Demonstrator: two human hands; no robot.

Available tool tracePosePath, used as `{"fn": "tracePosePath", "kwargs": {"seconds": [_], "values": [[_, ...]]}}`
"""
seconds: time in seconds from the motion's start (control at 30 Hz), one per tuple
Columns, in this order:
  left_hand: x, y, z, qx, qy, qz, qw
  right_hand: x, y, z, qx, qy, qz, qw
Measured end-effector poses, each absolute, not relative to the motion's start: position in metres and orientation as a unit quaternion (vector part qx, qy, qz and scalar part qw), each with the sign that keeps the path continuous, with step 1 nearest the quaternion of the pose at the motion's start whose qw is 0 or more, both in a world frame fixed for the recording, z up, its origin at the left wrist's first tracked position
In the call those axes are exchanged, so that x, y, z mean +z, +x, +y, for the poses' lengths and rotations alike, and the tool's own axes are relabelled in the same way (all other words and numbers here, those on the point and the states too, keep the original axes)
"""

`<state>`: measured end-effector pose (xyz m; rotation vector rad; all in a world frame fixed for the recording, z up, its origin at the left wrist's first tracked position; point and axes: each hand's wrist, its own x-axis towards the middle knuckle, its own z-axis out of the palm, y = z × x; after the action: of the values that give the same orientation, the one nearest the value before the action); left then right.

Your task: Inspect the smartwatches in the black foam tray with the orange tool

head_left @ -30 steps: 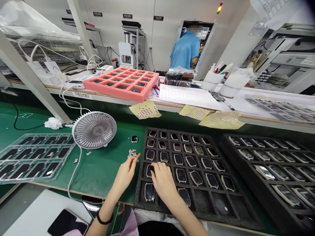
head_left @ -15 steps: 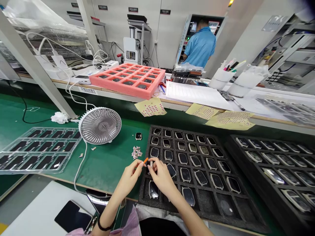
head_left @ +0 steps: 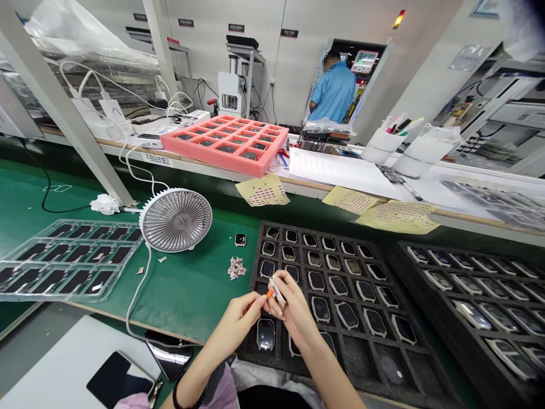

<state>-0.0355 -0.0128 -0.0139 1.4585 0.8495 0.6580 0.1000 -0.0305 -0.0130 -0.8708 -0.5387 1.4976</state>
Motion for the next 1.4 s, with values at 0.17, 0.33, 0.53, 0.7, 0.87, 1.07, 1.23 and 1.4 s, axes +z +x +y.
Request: {"fn": "tracePosePath", "kwargs": {"seconds": [0.17, 0.33, 0.53, 0.7, 0.87, 1.07, 1.23, 1.4], "values": [[-0.011, -0.034, -0.014, 0.285, 0.631, 0.360, 0.625, -0.008, 0.099, -0.031, 0.642, -0.386, -0.227, 0.622], [-0.009, -0.034, -0.015, 0.296, 0.629, 0.359, 0.623, -0.006, 0.100, -0.031, 0.633, -0.381, -0.242, 0.629], [-0.007, -0.035, -0.012, 0.286, 0.654, 0.347, 0.609, -0.006, 0.100, -0.033, 0.620, -0.395, -0.263, 0.625], [-0.009, -0.037, -0.013, 0.275, 0.651, 0.350, 0.615, -0.005, 0.098, -0.034, 0.601, -0.404, -0.273, 0.633], [-0.007, -0.039, -0.012, 0.274, 0.647, 0.355, 0.617, -0.008, 0.097, -0.035, 0.582, -0.417, -0.296, 0.632], [-0.002, -0.032, -0.013, 0.273, 0.605, 0.341, 0.666, -0.011, 0.095, -0.035, 0.701, -0.312, -0.181, 0.616], [0.001, -0.026, -0.020, 0.297, 0.576, 0.349, 0.677, -0.014, 0.095, -0.034, 0.707, -0.289, -0.132, 0.631], [-0.006, -0.028, -0.016, 0.319, 0.573, 0.365, 0.660, -0.014, 0.097, -0.036, 0.681, -0.319, -0.150, 0.642]]}}
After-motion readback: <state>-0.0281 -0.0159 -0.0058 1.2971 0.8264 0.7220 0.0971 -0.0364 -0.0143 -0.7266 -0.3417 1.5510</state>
